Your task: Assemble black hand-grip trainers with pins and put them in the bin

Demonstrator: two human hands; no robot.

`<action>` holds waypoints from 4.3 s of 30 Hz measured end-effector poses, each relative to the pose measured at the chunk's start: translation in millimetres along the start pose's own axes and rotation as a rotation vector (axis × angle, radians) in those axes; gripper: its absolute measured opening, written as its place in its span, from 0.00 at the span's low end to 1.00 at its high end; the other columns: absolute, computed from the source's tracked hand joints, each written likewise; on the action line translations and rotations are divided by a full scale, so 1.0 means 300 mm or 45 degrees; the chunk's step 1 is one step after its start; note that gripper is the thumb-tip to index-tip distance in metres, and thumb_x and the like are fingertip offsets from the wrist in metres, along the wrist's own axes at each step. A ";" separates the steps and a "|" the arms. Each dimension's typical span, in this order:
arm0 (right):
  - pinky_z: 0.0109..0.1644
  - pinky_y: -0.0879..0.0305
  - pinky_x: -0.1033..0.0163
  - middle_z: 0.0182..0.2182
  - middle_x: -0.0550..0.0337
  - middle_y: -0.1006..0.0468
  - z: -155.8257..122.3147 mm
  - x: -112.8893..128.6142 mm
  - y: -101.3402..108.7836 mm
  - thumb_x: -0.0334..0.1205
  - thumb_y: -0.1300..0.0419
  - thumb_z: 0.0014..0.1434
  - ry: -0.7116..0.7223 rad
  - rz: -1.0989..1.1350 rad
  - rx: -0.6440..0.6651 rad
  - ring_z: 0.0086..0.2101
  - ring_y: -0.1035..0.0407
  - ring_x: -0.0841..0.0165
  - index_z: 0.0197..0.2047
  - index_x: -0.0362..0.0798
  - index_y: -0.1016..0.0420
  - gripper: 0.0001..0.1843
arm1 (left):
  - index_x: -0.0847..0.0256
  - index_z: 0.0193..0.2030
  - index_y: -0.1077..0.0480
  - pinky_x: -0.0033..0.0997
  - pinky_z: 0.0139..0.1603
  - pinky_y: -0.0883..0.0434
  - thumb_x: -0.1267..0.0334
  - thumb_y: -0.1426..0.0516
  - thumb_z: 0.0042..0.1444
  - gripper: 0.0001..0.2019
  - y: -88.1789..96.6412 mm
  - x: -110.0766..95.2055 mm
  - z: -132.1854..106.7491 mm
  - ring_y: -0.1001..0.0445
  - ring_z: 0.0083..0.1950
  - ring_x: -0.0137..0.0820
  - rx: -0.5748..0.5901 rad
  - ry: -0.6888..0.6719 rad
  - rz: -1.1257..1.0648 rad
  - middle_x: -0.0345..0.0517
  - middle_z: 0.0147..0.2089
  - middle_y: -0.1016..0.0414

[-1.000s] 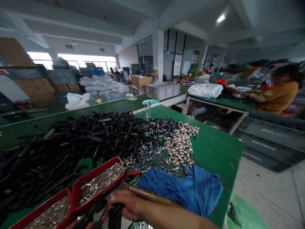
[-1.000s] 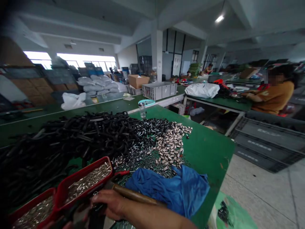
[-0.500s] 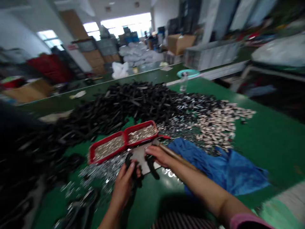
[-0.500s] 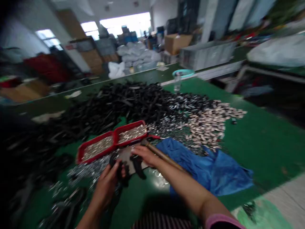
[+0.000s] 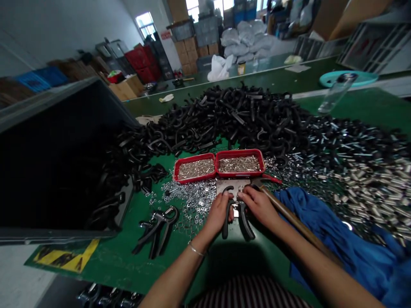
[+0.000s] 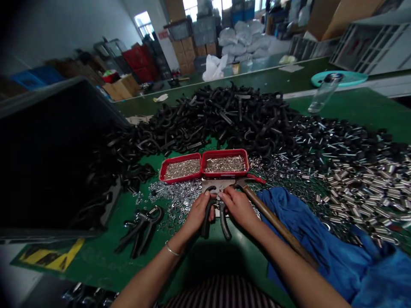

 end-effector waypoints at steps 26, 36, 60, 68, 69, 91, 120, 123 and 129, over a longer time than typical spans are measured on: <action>0.38 0.37 0.62 0.31 0.59 0.25 -0.031 0.045 0.018 0.54 0.50 0.68 0.022 0.226 0.251 0.33 0.32 0.66 0.36 0.49 0.28 0.19 | 0.60 0.53 0.35 0.35 0.34 0.33 0.41 0.47 0.62 0.24 0.024 -0.060 -0.033 0.21 0.35 0.43 0.134 -0.313 0.951 0.51 0.34 0.22; 0.39 0.37 0.61 0.36 0.50 0.22 -0.057 0.048 -0.045 0.45 0.53 0.70 -0.073 -0.255 0.299 0.35 0.28 0.62 0.48 0.44 0.31 0.15 | 0.63 0.55 0.38 0.38 0.39 0.29 0.36 0.39 0.51 0.36 0.037 -0.117 -0.023 0.21 0.43 0.50 0.392 -0.270 1.344 0.57 0.42 0.21; 0.52 0.37 0.47 0.50 0.44 0.28 -0.210 -0.213 0.502 0.40 0.48 0.68 0.296 -1.237 -0.319 0.47 0.33 0.54 0.57 0.48 0.24 0.19 | 0.61 0.53 0.28 0.40 0.56 0.33 0.56 0.45 0.65 0.15 0.073 -0.198 0.197 0.30 0.52 0.40 0.148 -0.764 1.395 0.51 0.48 0.28; 0.55 0.37 0.57 0.45 0.46 0.23 0.323 0.039 0.203 0.40 0.47 0.68 0.238 -1.151 0.034 0.50 0.35 0.58 0.43 0.45 0.20 0.15 | 0.66 0.39 0.22 0.43 0.55 0.37 0.74 0.46 0.59 0.10 0.039 -0.292 0.515 0.28 0.50 0.42 0.152 -0.785 2.030 0.59 0.42 0.21; 0.54 0.36 0.57 0.43 0.45 0.22 0.383 0.039 0.170 0.40 0.45 0.67 0.210 -1.167 0.061 0.50 0.34 0.57 0.41 0.44 0.19 0.14 | 0.67 0.39 0.22 0.44 0.55 0.37 0.74 0.46 0.59 0.11 0.032 -0.282 0.533 0.27 0.50 0.43 0.151 -0.779 2.050 0.60 0.41 0.21; 0.54 0.34 0.58 0.46 0.43 0.21 0.504 -0.036 0.113 0.39 0.43 0.66 0.124 -1.191 0.161 0.50 0.33 0.57 0.46 0.41 0.21 0.13 | 0.72 0.44 0.27 0.47 0.55 0.40 0.74 0.53 0.65 0.13 -0.024 -0.292 0.498 0.26 0.47 0.46 0.071 -0.818 1.994 0.66 0.42 0.24; 0.56 0.37 0.55 0.49 0.41 0.25 0.450 0.043 0.136 0.26 0.52 0.66 0.287 -1.132 0.037 0.53 0.35 0.56 0.55 0.40 0.27 0.19 | 0.60 0.34 0.26 0.33 0.47 0.32 0.67 0.40 0.60 0.04 0.067 -0.044 0.125 0.27 0.42 0.33 -0.082 -0.563 0.862 0.43 0.36 0.25; 0.54 0.34 0.55 0.46 0.49 0.24 0.348 0.050 0.197 0.33 0.49 0.68 0.293 -0.632 -0.148 0.48 0.30 0.60 0.51 0.45 0.27 0.13 | 0.60 0.34 0.26 0.34 0.48 0.33 0.66 0.41 0.60 0.04 0.060 -0.033 0.130 0.28 0.42 0.33 -0.104 -0.575 0.869 0.43 0.36 0.26; 0.34 0.26 0.60 0.35 0.60 0.22 0.119 -0.071 0.153 0.49 0.43 0.62 -0.118 0.380 0.133 0.26 0.26 0.69 0.47 0.49 0.31 0.15 | 0.60 0.35 0.28 0.35 0.49 0.33 0.65 0.42 0.62 0.05 0.056 -0.037 0.120 0.29 0.43 0.34 -0.149 -0.575 0.901 0.43 0.37 0.27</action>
Point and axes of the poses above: each hand's wrist, its own z-axis towards the middle knuckle, its own y-axis out of the back of the hand, x = y × z, the point moved 3 cm from there along z, towards the middle knuckle
